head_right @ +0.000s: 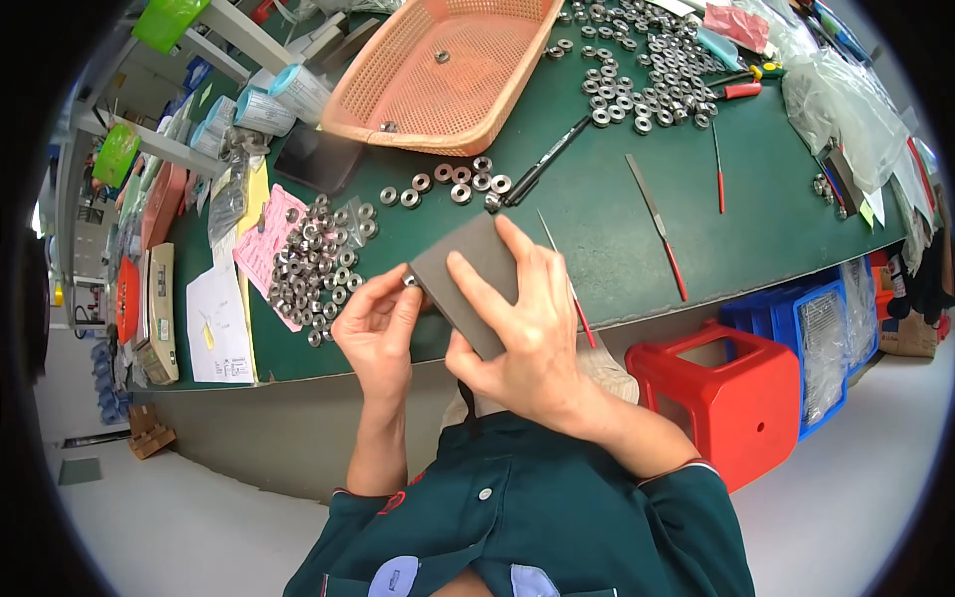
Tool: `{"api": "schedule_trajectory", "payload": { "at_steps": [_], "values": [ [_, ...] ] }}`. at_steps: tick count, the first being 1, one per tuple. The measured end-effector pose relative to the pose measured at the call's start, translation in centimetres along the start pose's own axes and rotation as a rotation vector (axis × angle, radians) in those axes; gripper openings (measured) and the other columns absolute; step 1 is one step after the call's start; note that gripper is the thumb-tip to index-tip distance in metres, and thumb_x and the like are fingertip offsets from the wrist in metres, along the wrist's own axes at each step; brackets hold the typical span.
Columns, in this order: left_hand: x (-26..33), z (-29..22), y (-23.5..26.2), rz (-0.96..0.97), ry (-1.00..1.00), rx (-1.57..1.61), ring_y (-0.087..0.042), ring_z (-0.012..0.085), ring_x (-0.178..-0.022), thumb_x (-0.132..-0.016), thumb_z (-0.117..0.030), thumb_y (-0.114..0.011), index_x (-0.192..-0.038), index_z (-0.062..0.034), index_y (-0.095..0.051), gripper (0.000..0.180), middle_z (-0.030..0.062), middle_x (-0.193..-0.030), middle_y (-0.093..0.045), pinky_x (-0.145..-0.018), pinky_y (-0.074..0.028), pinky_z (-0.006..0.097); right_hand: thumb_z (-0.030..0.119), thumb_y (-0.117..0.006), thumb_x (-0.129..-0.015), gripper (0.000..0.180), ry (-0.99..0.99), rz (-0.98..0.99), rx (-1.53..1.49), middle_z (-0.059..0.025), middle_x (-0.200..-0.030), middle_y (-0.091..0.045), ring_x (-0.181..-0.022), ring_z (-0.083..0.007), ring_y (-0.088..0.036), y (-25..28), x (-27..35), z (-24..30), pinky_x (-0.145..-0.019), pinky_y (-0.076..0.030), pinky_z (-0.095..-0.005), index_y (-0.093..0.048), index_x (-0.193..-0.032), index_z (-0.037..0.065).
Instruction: Inspecting and deburring small circular metal components using a handheld file and a sanding block.
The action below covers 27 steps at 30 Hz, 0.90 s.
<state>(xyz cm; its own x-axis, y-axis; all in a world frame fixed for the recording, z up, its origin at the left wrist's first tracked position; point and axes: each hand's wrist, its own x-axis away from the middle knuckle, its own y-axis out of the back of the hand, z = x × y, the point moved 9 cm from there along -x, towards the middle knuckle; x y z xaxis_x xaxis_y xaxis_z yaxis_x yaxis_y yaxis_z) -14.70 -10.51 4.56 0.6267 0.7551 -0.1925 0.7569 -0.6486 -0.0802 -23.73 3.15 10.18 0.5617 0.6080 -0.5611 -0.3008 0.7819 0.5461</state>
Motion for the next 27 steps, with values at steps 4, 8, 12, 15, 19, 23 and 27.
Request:
{"api": "schedule_trajectory", "payload": {
  "at_steps": [4,8,12,15,19,23,27],
  "values": [
    [1.9,-1.9,-2.3,0.098,-0.149,-0.044,-0.063,0.0134,-0.078,-0.077,0.007,-0.067,-0.100,0.0075,-0.064,0.023,0.0128,-0.092,-0.064,-0.070,-0.053,0.026,0.006,-0.064,-0.055,0.061,-0.032,-0.055,0.003,-0.0294,-0.127,-0.044,-0.102,-0.0420,-0.050,1.4,-1.4,0.0,-0.088,-0.043,-0.0468,-0.061,-0.115,0.004],
    [0.6,0.0,-0.7,0.016,0.019,0.020,-0.063,0.0135,-0.078,-0.081,0.008,-0.063,-0.102,0.0072,-0.063,0.022,0.0106,-0.092,-0.064,-0.072,-0.053,0.025,0.008,-0.066,-0.054,0.061,-0.017,-0.024,0.007,-0.0293,-0.126,-0.044,-0.100,-0.0416,-0.050,0.7,0.2,-0.1,-0.085,-0.044,-0.0461,-0.062,-0.114,0.005],
    [1.5,-0.8,-1.5,0.042,-0.077,0.008,-0.063,0.0138,-0.080,-0.078,0.011,-0.064,-0.100,0.0080,-0.063,0.023,0.0124,-0.094,-0.065,-0.073,-0.053,0.025,0.011,-0.067,-0.053,0.060,0.009,-0.096,-0.008,-0.0290,-0.125,-0.044,-0.098,-0.0415,-0.049,0.9,-0.9,-0.2,-0.083,-0.044,-0.0464,-0.062,-0.113,0.005],
    [0.8,0.0,-0.1,-0.026,0.019,0.064,-0.064,0.0149,-0.078,-0.081,0.010,-0.061,-0.104,0.0086,-0.061,0.023,0.0121,-0.093,-0.065,-0.072,-0.053,0.026,0.011,-0.067,-0.053,0.059,0.004,-0.052,-0.021,-0.0288,-0.125,-0.044,-0.098,-0.0417,-0.050,0.5,-0.1,-0.1,-0.083,-0.044,-0.0458,-0.063,-0.112,0.005],
    [2.4,-1.8,-2.1,0.170,-0.148,-0.016,-0.065,0.0161,-0.078,-0.081,0.011,-0.060,-0.105,0.0073,-0.061,0.025,0.0157,-0.094,-0.065,-0.072,-0.053,0.027,0.011,-0.067,-0.055,0.057,-0.027,-0.083,-0.014,-0.0282,-0.125,-0.045,-0.100,-0.0404,-0.049,0.9,-2.4,-1.1,-0.085,-0.044,-0.0449,-0.063,-0.112,0.004],
    [1.4,2.0,-0.4,0.160,0.233,0.383,-0.065,0.0184,-0.076,-0.087,-0.001,-0.060,-0.109,0.0070,-0.058,0.024,0.0173,-0.090,-0.067,-0.071,-0.054,0.029,0.006,-0.064,-0.056,0.056,-0.067,0.003,-0.094,-0.0242,-0.126,-0.047,-0.106,-0.0375,-0.050,0.3,-2.0,-2.1,-0.091,-0.042,-0.0425,-0.063,-0.112,0.004],
    [1.0,1.6,0.2,0.089,0.194,0.346,-0.065,0.0183,-0.075,-0.087,-0.002,-0.060,-0.107,0.0059,-0.058,0.022,0.0168,-0.090,-0.067,-0.071,-0.053,0.029,0.006,-0.064,-0.056,0.057,-0.064,0.014,-0.086,-0.0250,-0.127,-0.046,-0.107,-0.0379,-0.049,0.6,-1.2,-1.2,-0.092,-0.042,-0.0429,-0.063,-0.113,0.004]
  ]
}}
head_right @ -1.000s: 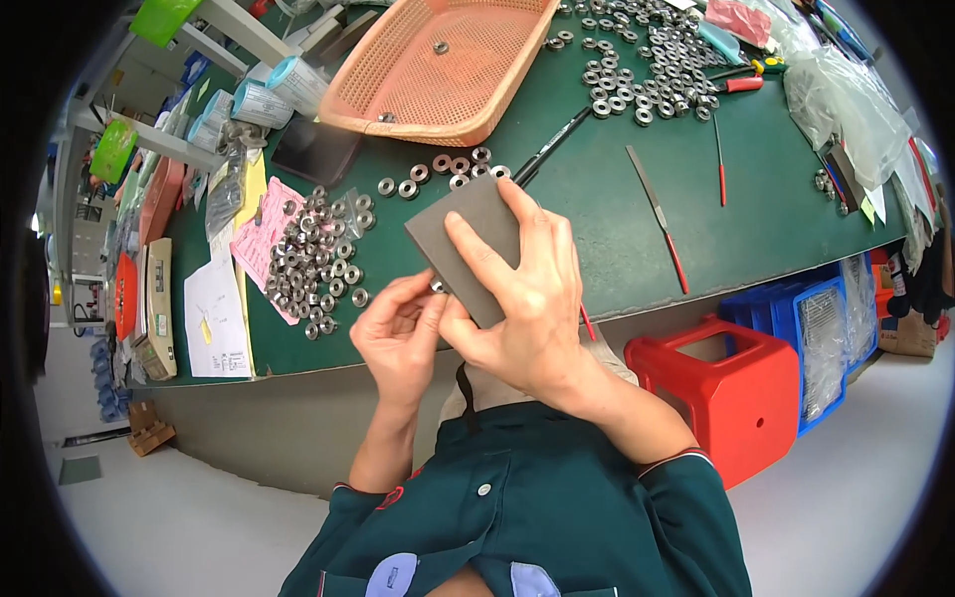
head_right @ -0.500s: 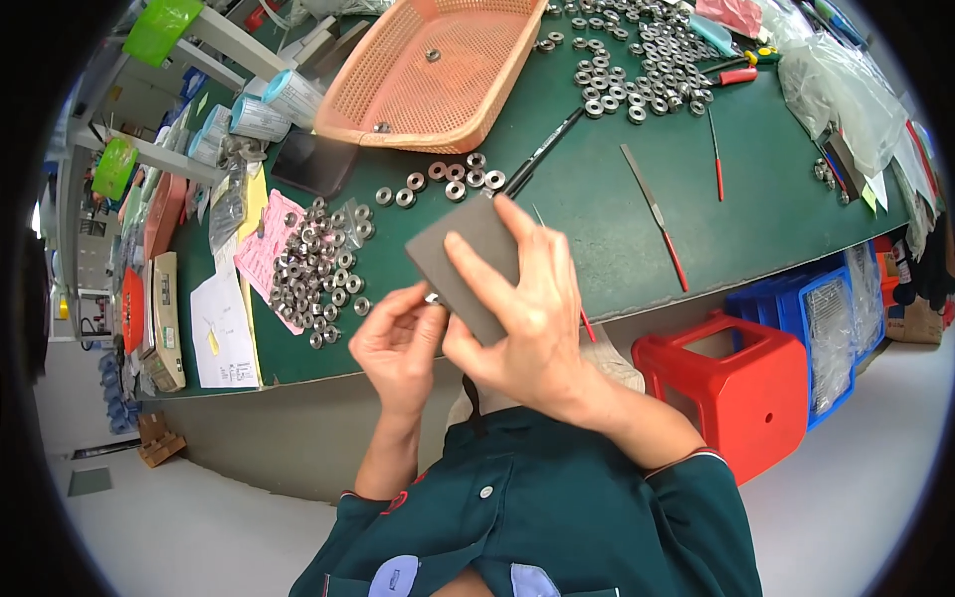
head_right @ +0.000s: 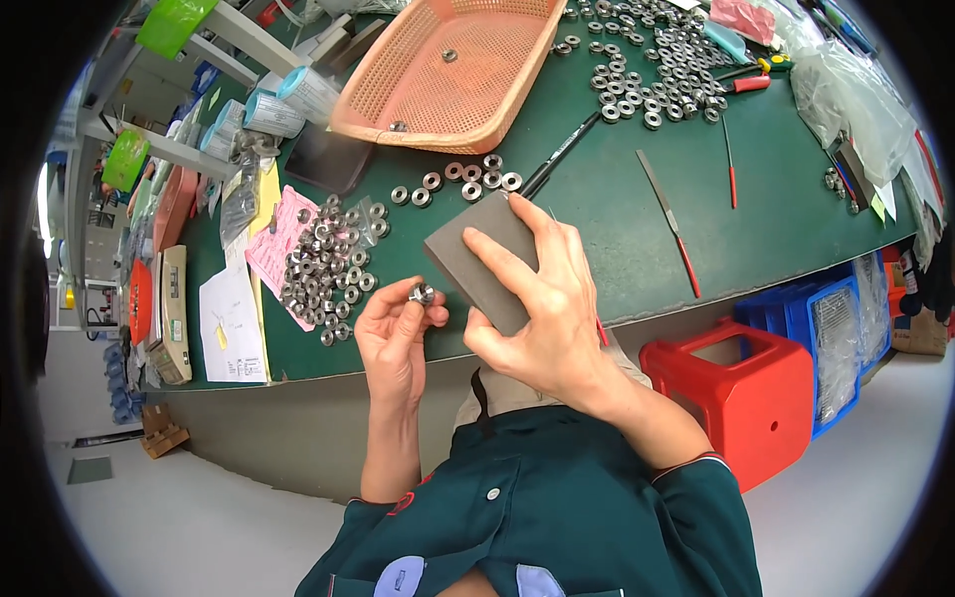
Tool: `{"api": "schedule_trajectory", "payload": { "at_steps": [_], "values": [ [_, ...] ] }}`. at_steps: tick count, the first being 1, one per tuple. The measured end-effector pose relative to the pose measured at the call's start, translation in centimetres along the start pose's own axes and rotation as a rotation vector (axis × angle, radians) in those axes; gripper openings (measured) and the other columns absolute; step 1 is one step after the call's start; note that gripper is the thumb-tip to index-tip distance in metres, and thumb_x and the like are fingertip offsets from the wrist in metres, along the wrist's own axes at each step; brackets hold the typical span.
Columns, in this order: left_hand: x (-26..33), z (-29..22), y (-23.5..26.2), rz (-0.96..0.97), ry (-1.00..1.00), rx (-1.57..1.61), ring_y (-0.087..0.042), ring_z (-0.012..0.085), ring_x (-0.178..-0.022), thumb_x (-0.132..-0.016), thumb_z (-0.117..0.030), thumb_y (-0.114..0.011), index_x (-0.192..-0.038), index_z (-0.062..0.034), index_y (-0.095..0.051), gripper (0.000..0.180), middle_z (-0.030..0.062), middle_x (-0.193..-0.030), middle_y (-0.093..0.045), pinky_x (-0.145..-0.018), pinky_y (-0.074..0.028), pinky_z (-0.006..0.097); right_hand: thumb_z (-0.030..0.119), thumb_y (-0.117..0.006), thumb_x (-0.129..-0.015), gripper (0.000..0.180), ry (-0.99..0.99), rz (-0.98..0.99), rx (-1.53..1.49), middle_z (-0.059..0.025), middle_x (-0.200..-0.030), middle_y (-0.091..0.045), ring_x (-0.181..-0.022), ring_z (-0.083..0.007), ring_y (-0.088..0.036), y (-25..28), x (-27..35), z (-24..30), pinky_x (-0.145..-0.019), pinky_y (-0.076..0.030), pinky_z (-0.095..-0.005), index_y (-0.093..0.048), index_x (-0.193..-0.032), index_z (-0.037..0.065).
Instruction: Inspecting and deburring small circular metal components using a handheld file and a sanding block.
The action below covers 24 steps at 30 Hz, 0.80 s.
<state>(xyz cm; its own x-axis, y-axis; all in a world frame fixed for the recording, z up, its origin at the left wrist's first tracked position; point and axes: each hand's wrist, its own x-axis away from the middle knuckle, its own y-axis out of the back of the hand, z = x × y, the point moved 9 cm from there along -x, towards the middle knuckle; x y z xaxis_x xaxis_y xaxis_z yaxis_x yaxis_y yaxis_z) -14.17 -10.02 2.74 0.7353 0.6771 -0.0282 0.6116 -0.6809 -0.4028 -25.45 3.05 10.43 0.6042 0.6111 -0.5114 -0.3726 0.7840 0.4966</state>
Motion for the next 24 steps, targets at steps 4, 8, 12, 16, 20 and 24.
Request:
{"api": "schedule_trajectory", "payload": {
  "at_steps": [4,8,12,16,20,24],
  "values": [
    [-0.1,-0.7,0.3,-0.034,-0.097,-0.117,-0.066,0.0174,-0.078,-0.085,0.002,-0.062,-0.107,0.0059,-0.058,0.023,0.0144,-0.091,-0.066,-0.074,-0.054,0.028,0.006,-0.065,-0.055,0.058,-0.011,0.013,0.000,-0.0260,-0.129,-0.044,-0.108,-0.0391,-0.049,-0.4,0.6,0.4,-0.091,-0.042,-0.0440,-0.062,-0.113,0.003],
    [-0.2,-0.7,0.2,-0.043,-0.129,-0.161,-0.066,0.0168,-0.080,-0.084,0.005,-0.061,-0.108,0.0061,-0.058,0.023,0.0133,-0.092,-0.066,-0.076,-0.054,0.028,0.009,-0.067,-0.054,0.059,0.016,0.018,0.008,-0.0282,-0.128,-0.043,-0.103,-0.0403,-0.048,-0.5,1.0,0.9,-0.087,-0.044,-0.0444,-0.063,-0.113,0.006],
    [0.0,-1.0,-0.2,-0.066,-0.150,-0.202,-0.065,0.0159,-0.081,-0.083,0.007,-0.062,-0.107,0.0067,-0.058,0.024,0.0124,-0.093,-0.066,-0.075,-0.054,0.026,0.010,-0.068,-0.054,0.060,0.030,0.032,0.051,-0.0289,-0.128,-0.042,-0.103,-0.0403,-0.048,-1.0,1.1,1.2,-0.087,-0.044,-0.0445,-0.062,-0.114,0.006],
    [0.5,-1.4,-0.5,-0.078,-0.229,-0.298,-0.063,0.0131,-0.079,-0.081,0.009,-0.063,-0.104,0.0078,-0.061,0.023,0.0106,-0.093,-0.062,-0.074,-0.053,0.025,0.005,-0.065,-0.055,0.059,0.042,-0.025,0.033,-0.0279,-0.127,-0.044,-0.101,-0.0412,-0.050,-1.4,0.1,1.2,-0.085,-0.045,-0.0439,-0.063,-0.113,0.004],
    [0.3,-2.3,0.0,-0.107,-0.250,-0.356,-0.063,0.0137,-0.076,-0.079,0.010,-0.064,-0.104,0.0075,-0.062,0.025,0.0114,-0.092,-0.063,-0.070,-0.052,0.024,0.005,-0.065,-0.055,0.059,0.063,-0.008,0.025,-0.0270,-0.125,-0.046,-0.101,-0.0410,-0.051,-1.2,0.8,1.8,-0.087,-0.044,-0.0448,-0.063,-0.114,0.005],
    [2.3,-3.9,-2.4,0.017,-0.343,-0.424,-0.064,0.0153,-0.077,-0.079,0.011,-0.063,-0.102,0.0069,-0.063,0.024,0.0126,-0.090,-0.064,-0.070,-0.054,0.026,0.011,-0.068,-0.061,0.056,-0.005,-0.024,0.026,-0.0286,-0.128,-0.043,-0.109,-0.0418,-0.046,-1.3,-1.7,-1.4,-0.093,-0.041,-0.0465,-0.061,-0.116,0.005]
  ]
}}
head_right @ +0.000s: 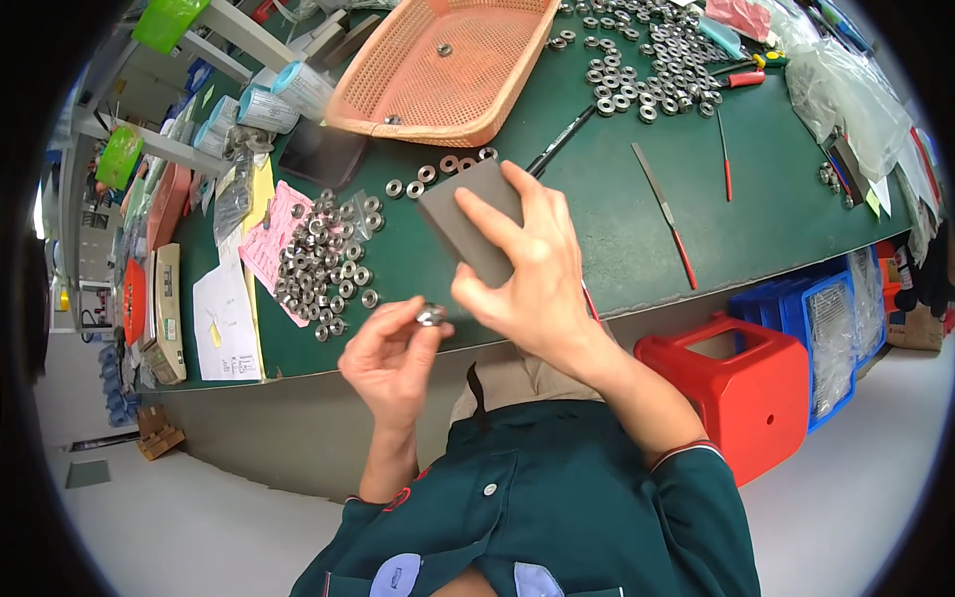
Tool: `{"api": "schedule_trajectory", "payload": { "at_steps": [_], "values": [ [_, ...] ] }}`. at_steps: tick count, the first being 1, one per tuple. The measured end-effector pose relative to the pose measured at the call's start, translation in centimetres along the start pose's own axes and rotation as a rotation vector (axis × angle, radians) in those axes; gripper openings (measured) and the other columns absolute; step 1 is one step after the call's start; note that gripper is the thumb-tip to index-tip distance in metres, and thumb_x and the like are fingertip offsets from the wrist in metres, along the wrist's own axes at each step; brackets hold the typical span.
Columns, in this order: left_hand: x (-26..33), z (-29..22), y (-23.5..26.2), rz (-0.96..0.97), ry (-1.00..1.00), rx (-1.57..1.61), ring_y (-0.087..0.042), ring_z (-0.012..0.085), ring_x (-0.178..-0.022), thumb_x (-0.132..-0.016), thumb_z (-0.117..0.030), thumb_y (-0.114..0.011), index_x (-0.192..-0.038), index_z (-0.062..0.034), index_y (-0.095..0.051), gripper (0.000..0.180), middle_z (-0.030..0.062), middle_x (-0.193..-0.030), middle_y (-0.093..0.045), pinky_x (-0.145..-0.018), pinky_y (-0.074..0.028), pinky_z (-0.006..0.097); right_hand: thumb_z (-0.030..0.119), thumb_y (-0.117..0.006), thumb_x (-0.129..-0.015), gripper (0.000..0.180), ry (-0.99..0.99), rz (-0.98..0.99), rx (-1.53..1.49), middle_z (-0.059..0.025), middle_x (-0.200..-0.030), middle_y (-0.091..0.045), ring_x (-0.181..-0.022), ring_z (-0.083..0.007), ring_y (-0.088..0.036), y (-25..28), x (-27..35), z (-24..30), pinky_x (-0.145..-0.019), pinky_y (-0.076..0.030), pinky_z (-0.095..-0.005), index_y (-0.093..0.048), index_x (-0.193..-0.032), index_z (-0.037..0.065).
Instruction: Inspecting and deburring small circular metal components using a handheld file and a sanding block.
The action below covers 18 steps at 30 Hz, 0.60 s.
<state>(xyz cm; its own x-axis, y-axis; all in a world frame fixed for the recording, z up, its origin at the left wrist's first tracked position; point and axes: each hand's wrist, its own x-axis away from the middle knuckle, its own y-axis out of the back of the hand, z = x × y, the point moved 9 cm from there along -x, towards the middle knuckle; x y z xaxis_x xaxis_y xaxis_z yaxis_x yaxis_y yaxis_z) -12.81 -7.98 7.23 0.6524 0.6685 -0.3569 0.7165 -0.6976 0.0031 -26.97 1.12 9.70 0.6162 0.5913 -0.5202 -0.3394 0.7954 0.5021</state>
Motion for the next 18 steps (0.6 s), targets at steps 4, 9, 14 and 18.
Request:
{"api": "schedule_trajectory", "payload": {
  "at_steps": [4,9,14,18],
  "values": [
    [-0.5,3.0,1.8,-0.090,0.214,0.212,-0.066,0.0169,-0.078,-0.081,0.009,-0.062,-0.105,0.0081,-0.060,0.023,0.0123,-0.088,-0.065,-0.072,-0.055,0.026,0.009,-0.070,-0.061,0.057,0.001,0.104,0.092,-0.0294,-0.134,-0.036,-0.119,-0.0423,-0.041,-1.4,0.8,-0.2,-0.098,-0.037,-0.0456,-0.060,-0.117,0.006],
    [-0.4,3.7,1.7,-0.057,0.244,0.157,-0.066,0.0169,-0.077,-0.081,0.009,-0.063,-0.105,0.0087,-0.060,0.024,0.0118,-0.088,-0.065,-0.072,-0.054,0.026,0.010,-0.072,-0.064,0.035,0.076,0.099,0.160,-0.0172,-0.115,-0.051,-0.107,-0.0333,-0.046,-0.6,1.0,1.7,-0.087,-0.038,-0.0392,-0.067,-0.099,0.008],
    [-0.8,2.8,0.7,-0.004,0.178,0.138,-0.065,0.0159,-0.079,-0.079,0.010,-0.064,-0.105,0.0076,-0.061,0.027,0.0107,-0.091,-0.063,-0.072,-0.053,0.024,0.005,-0.071,-0.067,0.009,-0.011,0.170,-0.124,-0.0018,-0.074,-0.053,-0.078,-0.0194,-0.045,-0.9,0.9,1.7,-0.071,-0.037,-0.0319,-0.069,-0.076,0.006],
    [-0.8,2.2,0.1,0.025,0.123,0.089,-0.063,0.0143,-0.079,-0.077,0.010,-0.066,-0.105,0.0057,-0.063,0.029,0.0099,-0.092,-0.062,-0.072,-0.053,0.024,0.004,-0.069,-0.069,0.006,-0.021,0.194,-0.208,-0.0021,-0.071,-0.052,-0.074,-0.0185,-0.044,-1.2,1.0,1.5,-0.067,-0.037,-0.0301,-0.068,-0.075,0.005]
  ]
}}
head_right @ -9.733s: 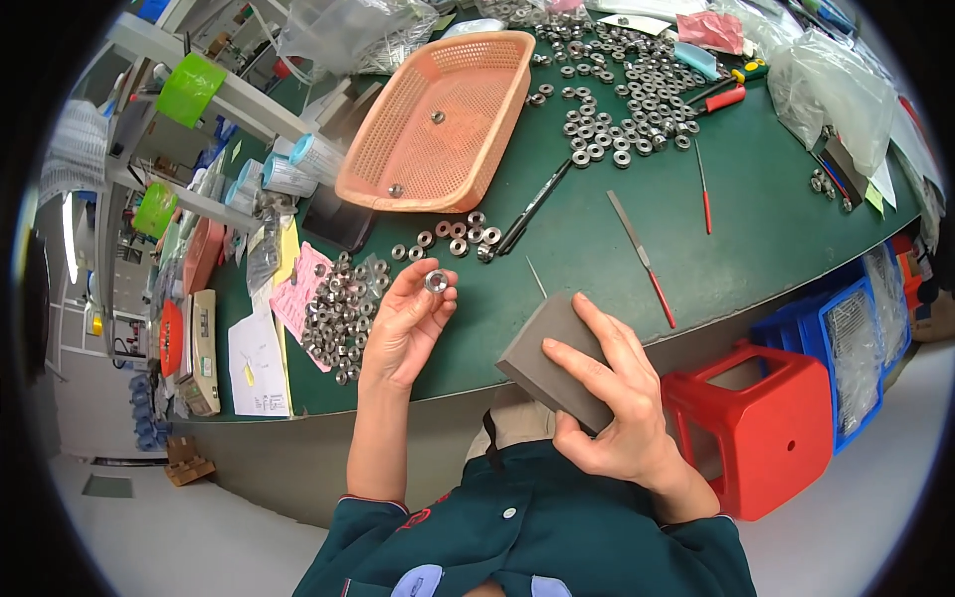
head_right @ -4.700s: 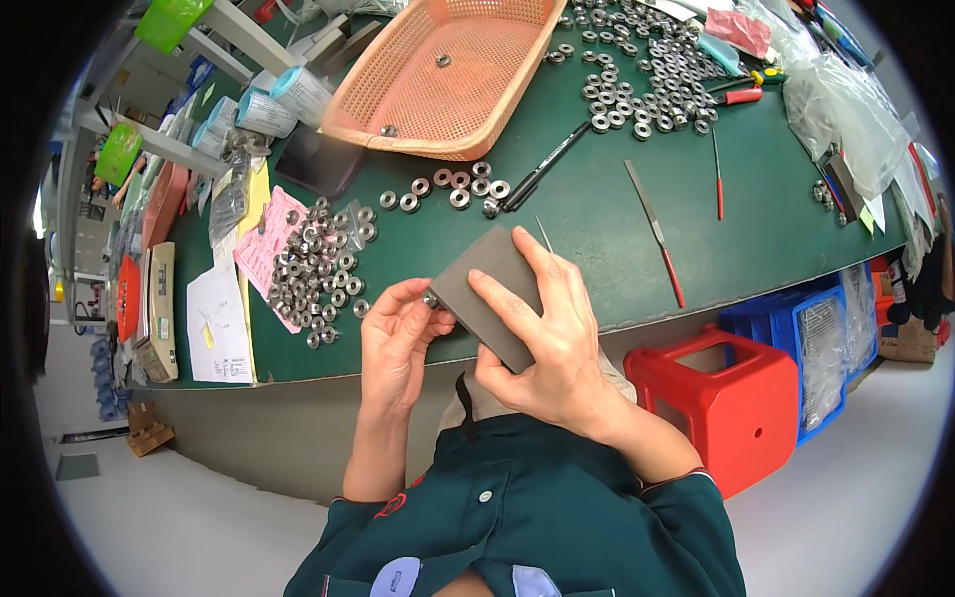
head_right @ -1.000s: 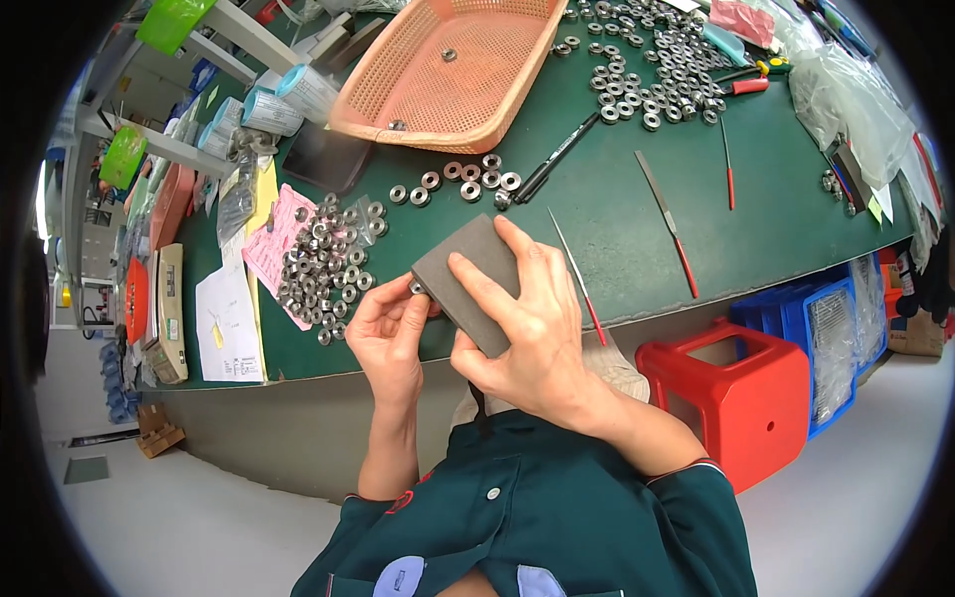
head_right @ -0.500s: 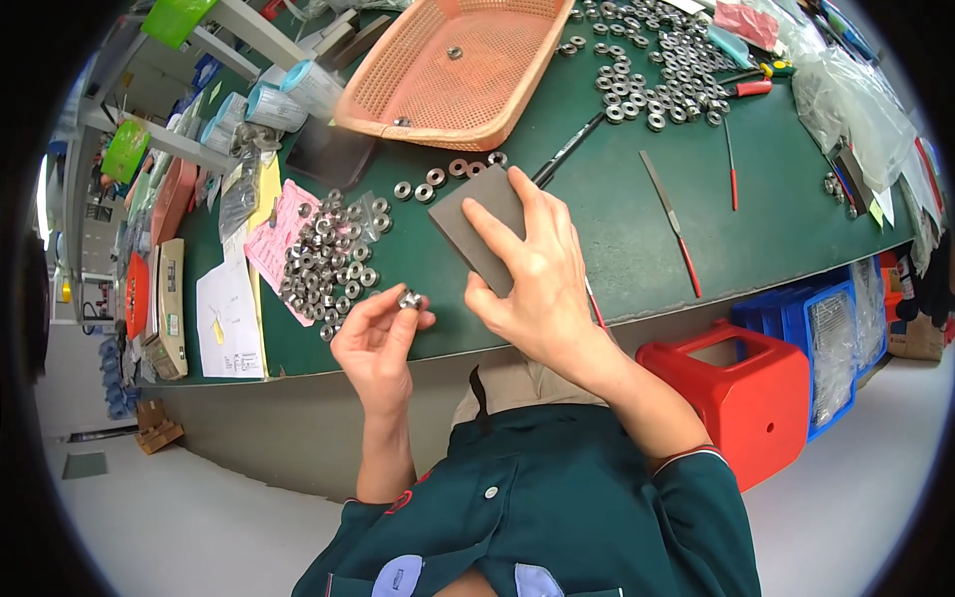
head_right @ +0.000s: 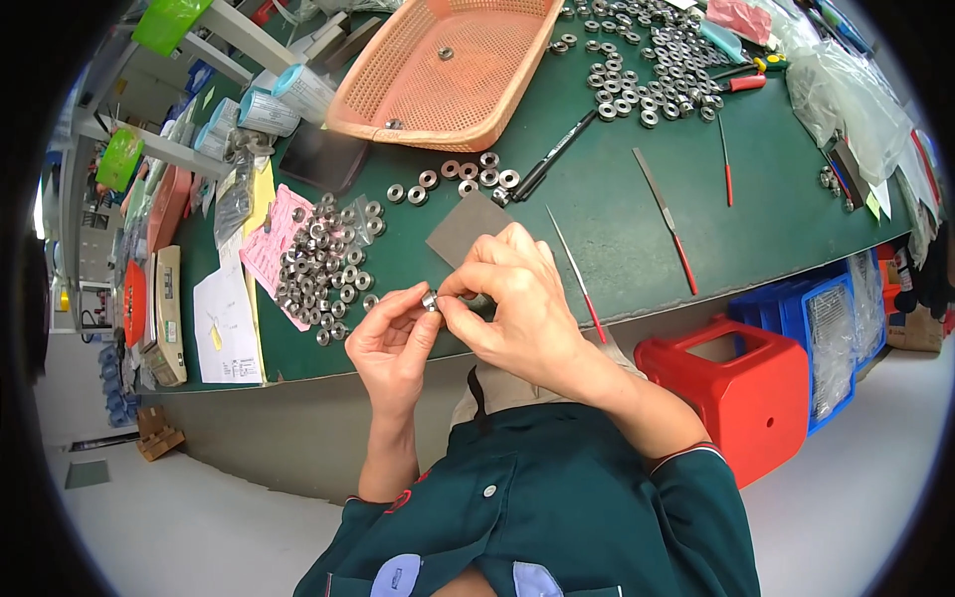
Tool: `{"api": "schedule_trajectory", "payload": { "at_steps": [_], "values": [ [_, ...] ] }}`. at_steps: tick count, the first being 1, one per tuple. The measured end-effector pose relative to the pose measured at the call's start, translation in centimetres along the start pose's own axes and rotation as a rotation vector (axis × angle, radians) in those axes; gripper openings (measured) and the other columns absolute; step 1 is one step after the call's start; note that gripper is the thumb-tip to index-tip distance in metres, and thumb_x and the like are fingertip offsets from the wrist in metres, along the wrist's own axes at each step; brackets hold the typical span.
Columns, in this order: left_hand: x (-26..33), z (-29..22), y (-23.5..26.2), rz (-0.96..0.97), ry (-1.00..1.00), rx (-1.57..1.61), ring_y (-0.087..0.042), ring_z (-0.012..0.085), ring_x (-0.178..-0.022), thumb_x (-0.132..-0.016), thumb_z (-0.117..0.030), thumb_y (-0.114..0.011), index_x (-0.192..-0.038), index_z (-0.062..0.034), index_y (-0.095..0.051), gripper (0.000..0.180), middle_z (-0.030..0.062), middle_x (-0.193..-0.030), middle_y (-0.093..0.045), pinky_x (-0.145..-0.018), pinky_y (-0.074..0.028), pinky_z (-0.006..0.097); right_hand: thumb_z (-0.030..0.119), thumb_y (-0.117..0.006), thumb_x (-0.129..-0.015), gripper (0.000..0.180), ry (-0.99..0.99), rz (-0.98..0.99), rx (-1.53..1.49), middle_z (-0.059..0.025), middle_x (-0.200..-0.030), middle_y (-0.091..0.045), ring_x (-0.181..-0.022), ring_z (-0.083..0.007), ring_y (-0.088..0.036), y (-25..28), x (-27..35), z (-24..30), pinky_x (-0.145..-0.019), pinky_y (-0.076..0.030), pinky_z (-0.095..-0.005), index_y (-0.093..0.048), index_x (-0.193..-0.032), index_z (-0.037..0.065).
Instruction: Inspecting and deburring small circular metal components using a handheld file and a sanding block.
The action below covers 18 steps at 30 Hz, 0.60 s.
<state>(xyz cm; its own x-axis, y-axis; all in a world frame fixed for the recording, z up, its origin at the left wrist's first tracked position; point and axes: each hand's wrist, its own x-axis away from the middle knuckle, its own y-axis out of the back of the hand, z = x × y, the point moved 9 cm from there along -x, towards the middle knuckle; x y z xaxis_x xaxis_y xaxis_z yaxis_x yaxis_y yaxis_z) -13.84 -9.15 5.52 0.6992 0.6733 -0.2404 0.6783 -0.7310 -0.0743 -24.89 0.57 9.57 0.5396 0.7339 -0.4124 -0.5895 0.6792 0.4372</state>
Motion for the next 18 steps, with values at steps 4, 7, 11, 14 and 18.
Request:
{"api": "schedule_trajectory", "payload": {
  "at_steps": [4,7,11,14,18],
  "values": [
    [0.1,-1.0,-0.6,0.035,-0.090,-0.089,-0.062,0.0133,-0.078,-0.076,0.010,-0.067,-0.106,0.0045,-0.064,0.031,0.0093,-0.091,-0.062,-0.072,-0.052,0.024,0.010,-0.067,-0.070,0.004,-0.057,0.064,-0.062,-0.0026,-0.070,-0.055,-0.074,-0.0208,-0.047,-0.3,0.1,-0.6,-0.069,-0.037,-0.0341,-0.065,-0.071,0.006],
    [0.3,-1.2,-0.9,0.055,-0.111,-0.103,-0.062,0.0131,-0.078,-0.076,0.010,-0.067,-0.106,0.0045,-0.064,0.031,0.0094,-0.091,-0.062,-0.072,-0.052,0.024,0.009,-0.066,-0.069,0.005,-0.071,0.089,-0.093,-0.0040,-0.069,-0.054,-0.073,-0.0218,-0.048,-0.4,0.2,-0.8,-0.069,-0.039,-0.0347,-0.062,-0.069,0.004],
    [0.7,-0.2,-0.8,0.047,0.017,0.022,-0.062,0.0133,-0.081,-0.077,0.010,-0.066,-0.106,0.0061,-0.063,0.029,0.0099,-0.094,-0.062,-0.074,-0.052,0.024,0.008,-0.065,-0.068,0.006,-0.088,0.112,-0.083,-0.0053,-0.069,-0.054,-0.073,-0.0227,-0.049,-0.6,0.4,-0.9,-0.068,-0.041,-0.0349,-0.061,-0.068,0.003],
    [1.1,1.2,-0.6,0.037,0.151,0.123,-0.064,0.0149,-0.083,-0.080,0.010,-0.063,-0.108,0.0076,-0.061,0.028,0.0101,-0.095,-0.063,-0.076,-0.053,0.025,0.008,-0.064,-0.068,0.006,-0.099,0.103,-0.084,-0.0056,-0.069,-0.054,-0.073,-0.0227,-0.049,-0.7,0.7,-1.0,-0.068,-0.042,-0.0350,-0.061,-0.068,0.003],
    [1.2,1.1,-0.7,0.055,0.163,0.191,-0.065,0.0163,-0.084,-0.082,0.010,-0.061,-0.109,0.0082,-0.060,0.027,0.0099,-0.093,-0.064,-0.077,-0.055,0.027,0.008,-0.064,-0.069,0.006,-0.123,0.098,-0.096,-0.0058,-0.069,-0.056,-0.073,-0.0227,-0.049,-0.9,0.9,-1.1,-0.069,-0.042,-0.0352,-0.062,-0.068,0.003]
  ]
}}
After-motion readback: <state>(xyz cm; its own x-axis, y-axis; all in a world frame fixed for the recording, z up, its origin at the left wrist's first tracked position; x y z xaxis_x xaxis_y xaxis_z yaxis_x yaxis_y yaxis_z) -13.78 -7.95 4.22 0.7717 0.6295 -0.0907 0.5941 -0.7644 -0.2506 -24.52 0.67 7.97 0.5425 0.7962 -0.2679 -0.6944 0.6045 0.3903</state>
